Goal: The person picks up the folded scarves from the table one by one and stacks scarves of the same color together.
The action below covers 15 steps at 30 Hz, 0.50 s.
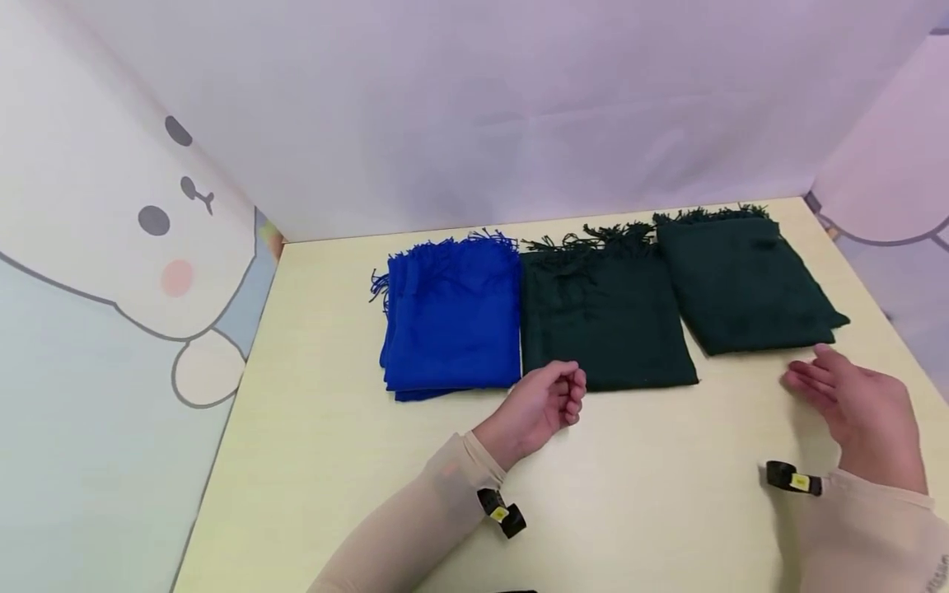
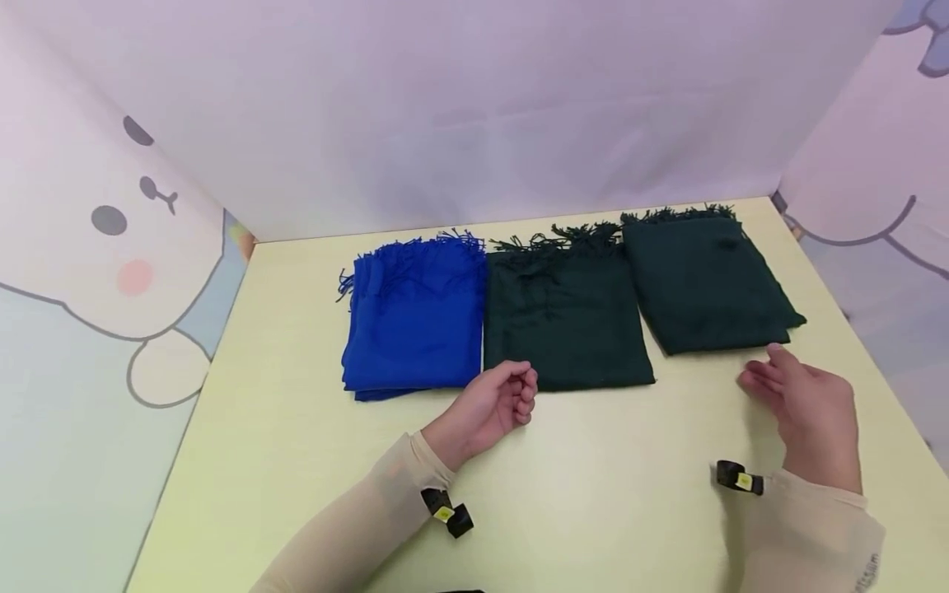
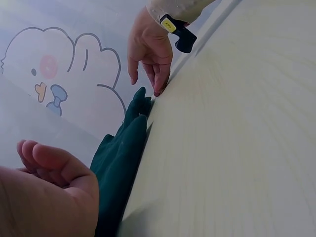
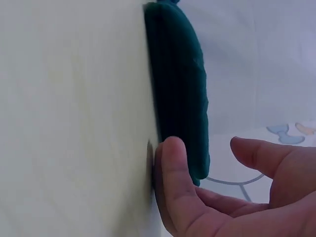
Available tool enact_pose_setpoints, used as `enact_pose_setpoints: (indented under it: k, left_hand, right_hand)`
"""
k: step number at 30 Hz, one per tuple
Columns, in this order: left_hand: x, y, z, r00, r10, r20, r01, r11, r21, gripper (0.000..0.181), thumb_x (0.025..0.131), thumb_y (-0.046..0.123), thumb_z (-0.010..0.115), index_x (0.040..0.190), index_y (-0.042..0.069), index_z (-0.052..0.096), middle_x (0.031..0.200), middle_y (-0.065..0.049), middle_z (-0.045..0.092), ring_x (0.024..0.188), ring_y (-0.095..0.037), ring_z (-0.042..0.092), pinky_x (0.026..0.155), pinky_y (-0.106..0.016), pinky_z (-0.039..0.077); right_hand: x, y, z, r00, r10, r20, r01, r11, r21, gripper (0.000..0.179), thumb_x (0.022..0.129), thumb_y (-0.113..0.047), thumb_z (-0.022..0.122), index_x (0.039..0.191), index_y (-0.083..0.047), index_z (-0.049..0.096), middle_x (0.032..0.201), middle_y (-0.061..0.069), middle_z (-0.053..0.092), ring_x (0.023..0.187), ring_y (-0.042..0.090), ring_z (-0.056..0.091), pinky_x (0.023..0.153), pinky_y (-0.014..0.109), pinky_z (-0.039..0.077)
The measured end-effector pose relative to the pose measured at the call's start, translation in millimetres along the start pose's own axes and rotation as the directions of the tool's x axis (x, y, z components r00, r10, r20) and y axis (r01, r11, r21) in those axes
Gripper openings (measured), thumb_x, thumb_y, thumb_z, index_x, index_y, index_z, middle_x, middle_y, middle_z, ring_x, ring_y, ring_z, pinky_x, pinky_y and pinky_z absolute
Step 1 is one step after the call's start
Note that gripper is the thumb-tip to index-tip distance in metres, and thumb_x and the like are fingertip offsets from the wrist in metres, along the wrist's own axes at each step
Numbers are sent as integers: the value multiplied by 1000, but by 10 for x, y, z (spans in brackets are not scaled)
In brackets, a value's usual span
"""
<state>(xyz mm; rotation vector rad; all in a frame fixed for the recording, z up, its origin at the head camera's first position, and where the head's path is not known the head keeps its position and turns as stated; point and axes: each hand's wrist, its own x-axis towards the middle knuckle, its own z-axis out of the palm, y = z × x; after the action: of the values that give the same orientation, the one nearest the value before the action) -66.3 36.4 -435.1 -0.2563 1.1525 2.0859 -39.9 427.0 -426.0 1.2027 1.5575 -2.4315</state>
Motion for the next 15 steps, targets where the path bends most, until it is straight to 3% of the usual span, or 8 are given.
enact_pose_setpoints:
  k: [4, 7, 13, 15]
  left_hand:
    - [14, 17, 36, 1000, -9, 23, 8, 1000, 7, 24, 98, 30, 56, 84, 12, 62, 74, 1, 54, 62, -12, 46, 58, -19, 42]
    - [28, 37, 49, 1000, -2, 30, 2, 1000, -1, 23, 99, 29, 55, 84, 12, 62, 75, 2, 54, 62, -11, 46, 59, -20, 42]
    - [48, 67, 79, 998, 18, 60, -18, 1000, -6, 24, 100, 29, 52, 83, 13, 61, 75, 2, 55, 62, -11, 46, 59, -20, 40]
    - [54, 68, 97, 998, 14, 65, -14, 1000, -4, 25, 100, 29, 52, 83, 13, 60, 74, 2, 55, 62, -11, 46, 59, -20, 40]
  right_hand:
    - [131, -135, -37, 995, 90, -30, -85, 987, 133, 34, 83, -15, 81, 108, -19, 58, 81, 4, 73, 80, 19, 74, 73, 35, 61]
    - [221, -208, -26, 991, 128, -39, -119, 976, 181, 37, 82, -6, 81, 108, -21, 59, 83, 2, 73, 82, 19, 74, 77, 35, 60]
    - [324, -297, -10, 991, 122, -51, -113, 982, 151, 69, 82, -4, 80, 133, -26, 39, 77, 4, 71, 75, 17, 74, 74, 32, 61]
    - [333, -321, -16, 991, 122, -49, -116, 986, 122, 67, 82, -6, 80, 131, -26, 39, 76, 2, 69, 73, 15, 73, 73, 30, 61]
